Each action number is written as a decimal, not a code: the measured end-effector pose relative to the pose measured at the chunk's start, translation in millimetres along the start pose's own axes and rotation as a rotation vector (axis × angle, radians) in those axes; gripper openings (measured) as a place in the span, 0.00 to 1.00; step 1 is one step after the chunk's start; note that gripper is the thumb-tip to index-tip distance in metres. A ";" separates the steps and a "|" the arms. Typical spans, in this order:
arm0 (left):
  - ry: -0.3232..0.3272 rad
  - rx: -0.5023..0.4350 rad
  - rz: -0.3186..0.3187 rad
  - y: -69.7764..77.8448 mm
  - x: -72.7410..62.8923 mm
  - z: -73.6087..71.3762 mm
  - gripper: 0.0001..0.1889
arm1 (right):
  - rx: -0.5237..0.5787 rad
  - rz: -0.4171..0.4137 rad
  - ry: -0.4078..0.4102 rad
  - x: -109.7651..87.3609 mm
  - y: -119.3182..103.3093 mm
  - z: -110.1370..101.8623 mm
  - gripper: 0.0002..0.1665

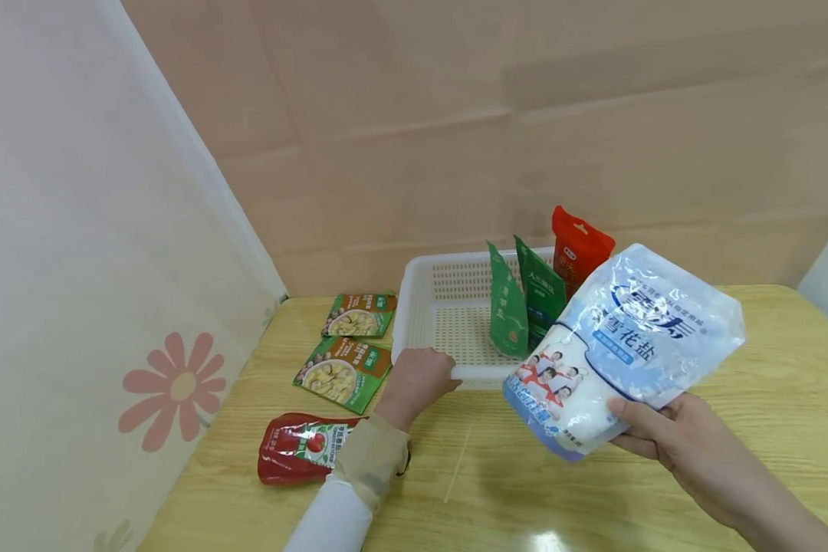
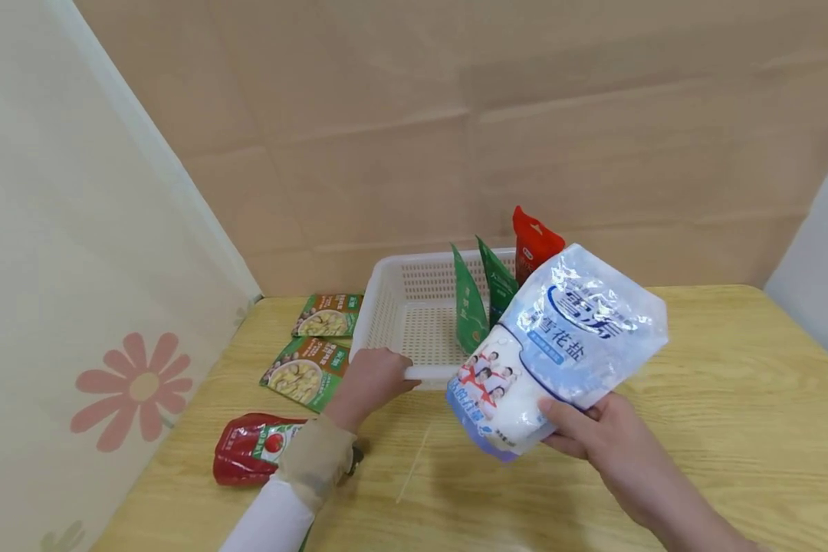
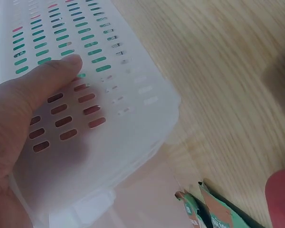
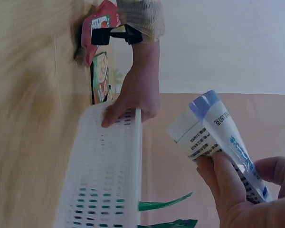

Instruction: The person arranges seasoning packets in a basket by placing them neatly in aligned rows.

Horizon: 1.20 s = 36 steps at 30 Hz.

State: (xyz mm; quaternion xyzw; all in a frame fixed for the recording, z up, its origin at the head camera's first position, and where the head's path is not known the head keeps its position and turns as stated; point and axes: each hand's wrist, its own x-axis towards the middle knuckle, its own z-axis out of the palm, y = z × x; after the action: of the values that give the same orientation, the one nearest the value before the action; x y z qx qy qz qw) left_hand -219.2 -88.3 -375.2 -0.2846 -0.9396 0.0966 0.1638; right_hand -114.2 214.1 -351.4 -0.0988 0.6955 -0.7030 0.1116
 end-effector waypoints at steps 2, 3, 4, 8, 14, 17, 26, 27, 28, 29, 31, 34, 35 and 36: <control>-0.001 0.002 -0.001 -0.2 -0.1 -0.6 0.14 | -0.072 -0.011 0.033 7.2 -7.3 1.0 0.25; -0.001 0.003 0.000 -0.4 -0.1 -1.0 0.14 | -0.122 -0.012 0.055 10.9 -11.8 2.3 0.26; -0.002 0.002 0.000 -0.4 -0.1 -1.0 0.14 | -0.178 -0.016 0.081 14.9 -16.5 4.1 0.27; -0.004 -0.005 -0.005 -0.7 -0.7 -1.4 0.14 | -0.367 -0.057 0.172 31.3 -36.6 17.0 0.32; -0.016 -0.017 -0.010 -0.2 -2.8 -2.1 0.14 | -0.567 -0.144 0.306 59.9 -54.1 44.8 0.30; -0.016 -0.021 -0.012 0.3 -3.0 -2.1 0.13 | -0.625 -0.141 0.338 75.0 -56.4 57.0 0.30; 0.029 -0.022 -0.020 1.3 -0.2 -1.0 0.13 | -0.661 -0.106 0.308 119.2 -36.9 73.6 0.26; 0.033 -0.020 -0.021 1.6 -0.1 -1.0 0.13 | -0.654 -0.104 0.302 123.5 -33.5 74.4 0.26; 0.036 -0.020 -0.022 2.0 0.0 -0.9 0.13 | -0.654 -0.100 0.300 127.8 -30.3 75.3 0.27; 0.037 -0.017 -0.023 2.3 0.1 -1.2 0.13 | -0.657 -0.097 0.298 131.9 -27.2 76.4 0.26; 0.034 -0.014 -0.030 2.6 0.1 -1.7 0.13 | -0.670 -0.088 0.299 139.9 -22.3 79.1 0.26; 0.025 -0.011 -0.039 2.5 0.5 -2.6 0.12 | -0.714 -0.064 0.310 151.3 -15.7 82.8 0.24; 0.021 -0.009 -0.042 2.3 0.5 -3.0 0.12 | -0.718 -0.052 0.306 154.5 -13.9 83.9 0.24; 0.018 -0.008 -0.044 2.1 0.6 -3.2 0.12 | -0.724 -0.039 0.301 157.6 -12.3 85.0 0.24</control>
State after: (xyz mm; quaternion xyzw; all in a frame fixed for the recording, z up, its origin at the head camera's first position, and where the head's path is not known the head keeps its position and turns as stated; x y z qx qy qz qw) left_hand -217.4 -85.9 -372.7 -0.2654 -0.9445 0.0867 0.1733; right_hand -240.0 86.6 -340.5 -0.0407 0.9050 -0.4207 -0.0474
